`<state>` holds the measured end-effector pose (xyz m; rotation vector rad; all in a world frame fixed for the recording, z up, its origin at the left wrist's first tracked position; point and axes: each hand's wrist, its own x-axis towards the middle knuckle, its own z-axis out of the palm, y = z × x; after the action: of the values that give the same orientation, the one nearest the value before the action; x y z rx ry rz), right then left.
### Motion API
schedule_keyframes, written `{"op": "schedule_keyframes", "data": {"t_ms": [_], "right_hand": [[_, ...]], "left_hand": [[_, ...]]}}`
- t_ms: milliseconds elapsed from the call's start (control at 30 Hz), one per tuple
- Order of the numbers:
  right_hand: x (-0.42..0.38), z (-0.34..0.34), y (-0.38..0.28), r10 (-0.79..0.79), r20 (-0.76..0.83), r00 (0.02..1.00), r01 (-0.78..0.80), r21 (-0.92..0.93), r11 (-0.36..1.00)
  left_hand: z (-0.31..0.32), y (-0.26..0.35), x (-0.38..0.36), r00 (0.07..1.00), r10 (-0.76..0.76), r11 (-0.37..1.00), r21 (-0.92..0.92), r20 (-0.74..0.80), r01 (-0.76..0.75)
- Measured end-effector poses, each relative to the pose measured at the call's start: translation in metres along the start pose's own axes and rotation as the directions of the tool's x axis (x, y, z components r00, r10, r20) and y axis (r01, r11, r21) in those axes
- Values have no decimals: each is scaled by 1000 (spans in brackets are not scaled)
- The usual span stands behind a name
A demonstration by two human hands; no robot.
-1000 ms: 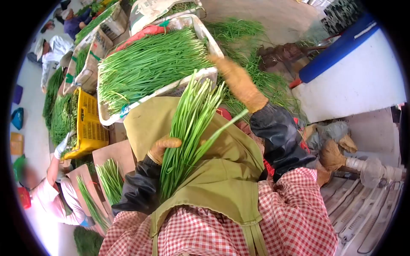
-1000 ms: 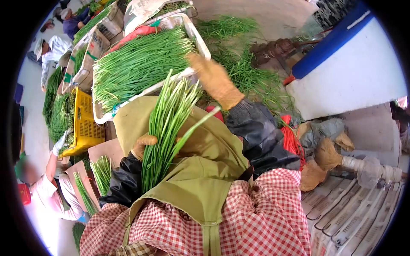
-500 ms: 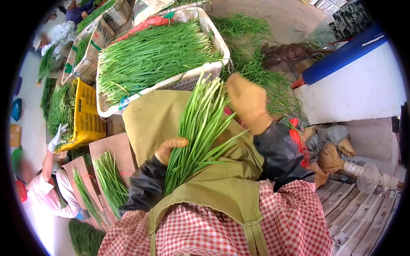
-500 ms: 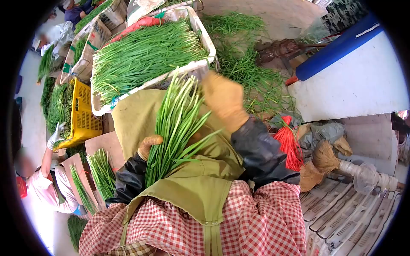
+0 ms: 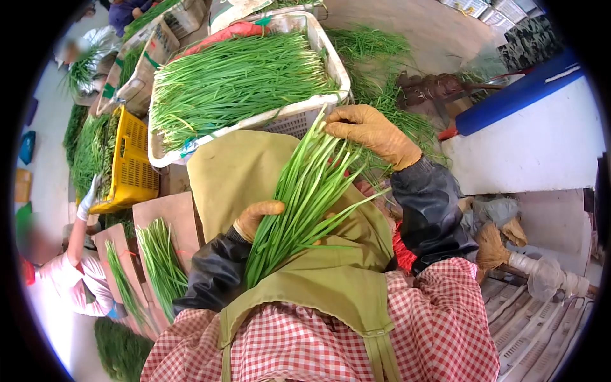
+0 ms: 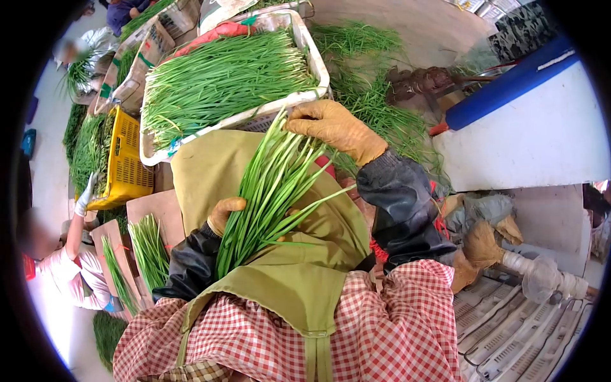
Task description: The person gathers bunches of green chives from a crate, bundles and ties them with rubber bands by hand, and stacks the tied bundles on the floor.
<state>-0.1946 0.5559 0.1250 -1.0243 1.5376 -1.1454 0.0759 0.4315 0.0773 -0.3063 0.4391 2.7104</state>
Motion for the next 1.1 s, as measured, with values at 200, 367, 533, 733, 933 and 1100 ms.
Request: {"op": "schedule_keyframes", "data": {"t_ms": [200, 367, 533, 733, 933, 1100], "right_hand": [[0, 11, 2, -107, -79, 991, 119, 164, 979], [-8, 11, -9, -100, -2, 995, 98, -128, 987], [-2, 14, 5, -203, -69, 977, 197, -78, 977], [-16, -33, 4, -268, -367, 891, 233, -137, 963], [-59, -143, 87, -234, -859, 455, -552, -478, 684], [-19, -49, 23, -260, -423, 868, 237, -106, 966]], "left_hand": [[-1, -1, 0, 1000, 8, 1000, -20, -10, -8], [-7, -2, 3, 1000, -25, 999, -38, -19, 24], [-7, -2, -2, 998, 27, 998, -50, -49, -30], [-26, -2, -3, 999, 34, 999, -38, -6, -35], [-38, 0, -3, 993, 67, 998, -2, 100, -67], [-19, 12, 8, 997, 3, 1000, 0, 81, -3]]}}
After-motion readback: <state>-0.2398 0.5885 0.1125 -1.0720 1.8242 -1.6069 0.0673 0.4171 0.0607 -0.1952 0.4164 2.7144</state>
